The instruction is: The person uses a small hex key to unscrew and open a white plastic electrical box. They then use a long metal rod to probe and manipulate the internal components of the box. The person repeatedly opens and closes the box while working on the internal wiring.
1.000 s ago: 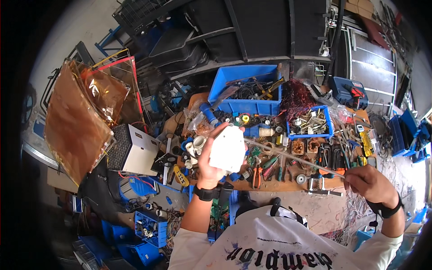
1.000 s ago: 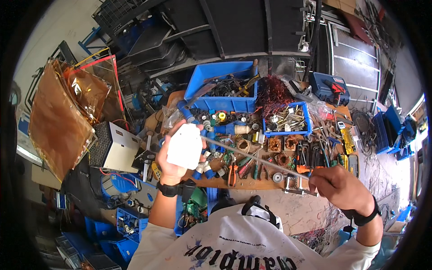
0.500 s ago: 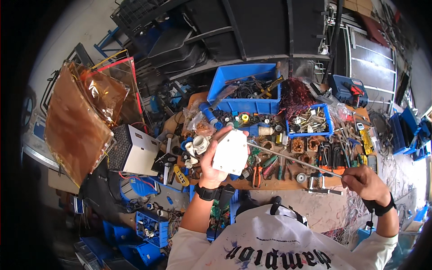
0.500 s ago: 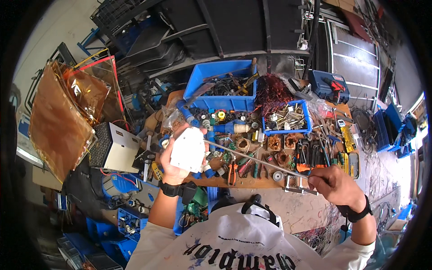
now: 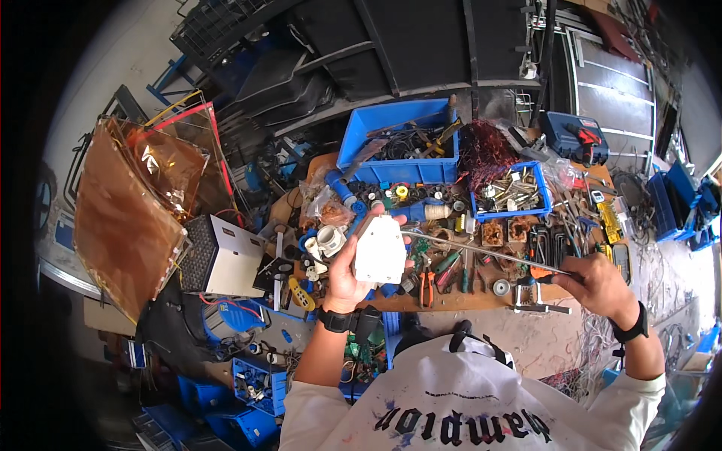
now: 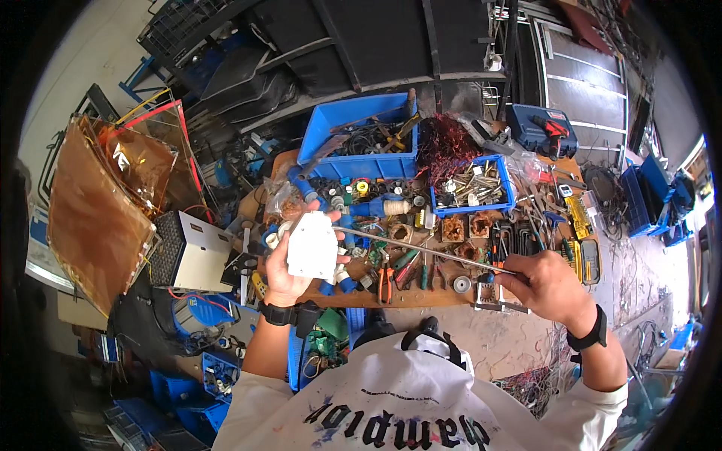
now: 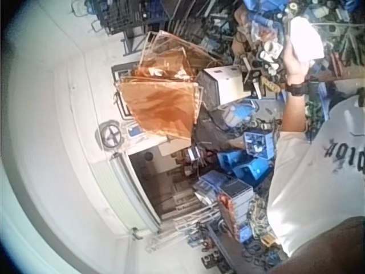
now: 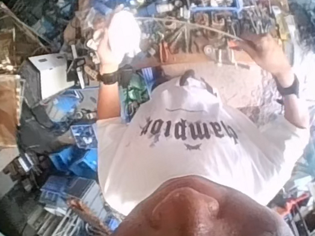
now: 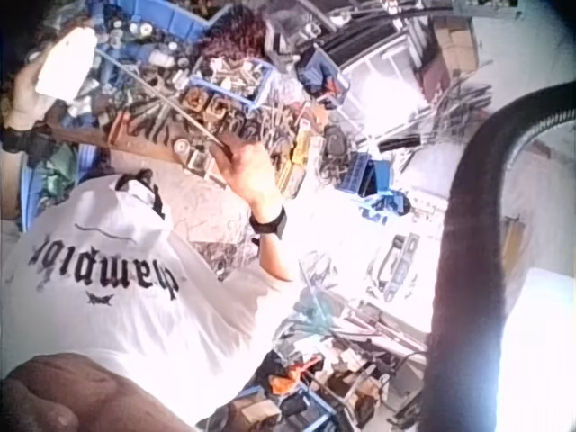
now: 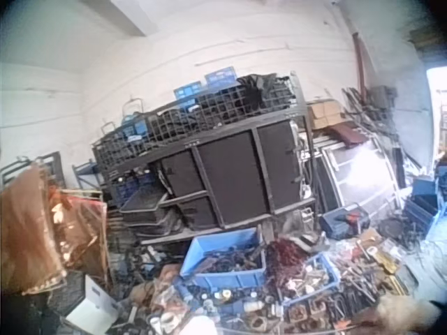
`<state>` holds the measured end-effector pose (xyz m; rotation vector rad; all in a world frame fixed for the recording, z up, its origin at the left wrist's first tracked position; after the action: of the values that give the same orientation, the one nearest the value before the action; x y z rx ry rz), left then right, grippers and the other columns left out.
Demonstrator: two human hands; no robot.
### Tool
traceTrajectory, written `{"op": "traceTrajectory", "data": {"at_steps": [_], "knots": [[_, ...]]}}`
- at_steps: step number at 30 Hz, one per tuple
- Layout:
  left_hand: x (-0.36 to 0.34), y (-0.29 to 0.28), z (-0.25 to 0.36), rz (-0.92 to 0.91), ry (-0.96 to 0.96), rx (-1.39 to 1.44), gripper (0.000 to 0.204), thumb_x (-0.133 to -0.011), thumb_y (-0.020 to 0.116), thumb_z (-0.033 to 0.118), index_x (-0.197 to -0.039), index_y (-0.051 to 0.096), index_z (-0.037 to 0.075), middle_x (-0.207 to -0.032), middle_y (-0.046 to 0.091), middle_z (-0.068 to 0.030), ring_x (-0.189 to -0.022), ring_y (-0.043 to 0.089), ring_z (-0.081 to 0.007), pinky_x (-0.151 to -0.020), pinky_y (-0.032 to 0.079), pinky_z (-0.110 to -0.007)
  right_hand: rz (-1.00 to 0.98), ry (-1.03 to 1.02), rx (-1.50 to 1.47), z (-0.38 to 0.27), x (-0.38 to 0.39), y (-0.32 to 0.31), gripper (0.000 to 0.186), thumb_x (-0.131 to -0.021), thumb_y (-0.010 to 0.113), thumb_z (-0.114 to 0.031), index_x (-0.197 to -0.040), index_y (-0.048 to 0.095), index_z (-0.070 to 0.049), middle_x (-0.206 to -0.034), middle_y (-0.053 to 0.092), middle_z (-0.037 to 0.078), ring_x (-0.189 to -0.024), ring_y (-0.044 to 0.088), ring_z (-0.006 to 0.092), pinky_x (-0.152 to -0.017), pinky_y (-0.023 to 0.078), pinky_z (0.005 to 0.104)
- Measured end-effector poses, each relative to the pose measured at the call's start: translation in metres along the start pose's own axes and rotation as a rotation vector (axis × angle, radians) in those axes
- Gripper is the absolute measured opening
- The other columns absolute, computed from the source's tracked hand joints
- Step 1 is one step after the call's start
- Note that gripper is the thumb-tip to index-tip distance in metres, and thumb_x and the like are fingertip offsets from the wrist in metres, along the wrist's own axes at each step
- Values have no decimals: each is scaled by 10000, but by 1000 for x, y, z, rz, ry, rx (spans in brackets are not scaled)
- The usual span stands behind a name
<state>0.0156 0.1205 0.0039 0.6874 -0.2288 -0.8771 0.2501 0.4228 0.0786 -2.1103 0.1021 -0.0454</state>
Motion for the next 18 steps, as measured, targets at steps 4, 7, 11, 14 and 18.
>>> {"op": "traceTrajectory", "data": {"at_steps": [4, 7, 11, 14, 18], "knots": [[2, 10, 6, 91, -124, -42, 712, -938, 373, 500, -1466, 283, 31, -1372, 439, -235, -1140, 543, -347, -876, 514, -572, 74, 27, 108, -8, 8, 5, 175, -847, 680, -211, -787, 626, -55, -625, 592, 147, -569, 588, 363, -514, 448, 430], [3, 7, 0, 161, -213, 62, 731, -929, 347, 541, -1418, 343, -3, -1255, 529, -226, -1064, 588, -344, -831, 533, -564, 126, 26, 183, -13, 13, 7, 166, -836, 685, -204, -777, 617, -65, -640, 594, 130, -567, 593, 352, -508, 455, 423], [10, 6, -3, 145, -278, 102, 770, -918, 327, 636, -1289, 465, -24, -1060, 620, -190, -910, 646, -328, -754, 558, -537, 172, -34, 278, -20, 16, -3, 181, -816, 697, -199, -744, 592, -70, -650, 598, 104, -557, 591, 340, -500, 458, 417], [13, 5, -4, 135, -251, 12, 799, -907, 312, 685, -1218, 508, -23, -990, 642, -173, -849, 661, -311, -735, 563, -485, 149, -73, 276, -19, 20, -13, 194, -804, 705, -197, -728, 576, -73, -647, 594, 93, -553, 588, 334, -496, 457, 413], [20, 2, -9, 98, -244, -149, 795, -902, 326, 690, -1198, 517, -22, -978, 647, -165, -839, 664, -297, -737, 554, -411, 70, -83, 232, -2, 24, -20, 214, -806, 709, -214, -721, 577, -69, -625, 586, 106, -560, 586, 344, -501, 448, 416]]}}
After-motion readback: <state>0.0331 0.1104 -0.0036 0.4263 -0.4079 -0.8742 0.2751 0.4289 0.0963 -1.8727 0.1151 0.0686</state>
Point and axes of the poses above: each hand's wrist, its own x-axis away from the middle knuckle, its own y-axis out of the palm, z = x × y, the point moved 2 cm from there along -x, towards the middle knuckle
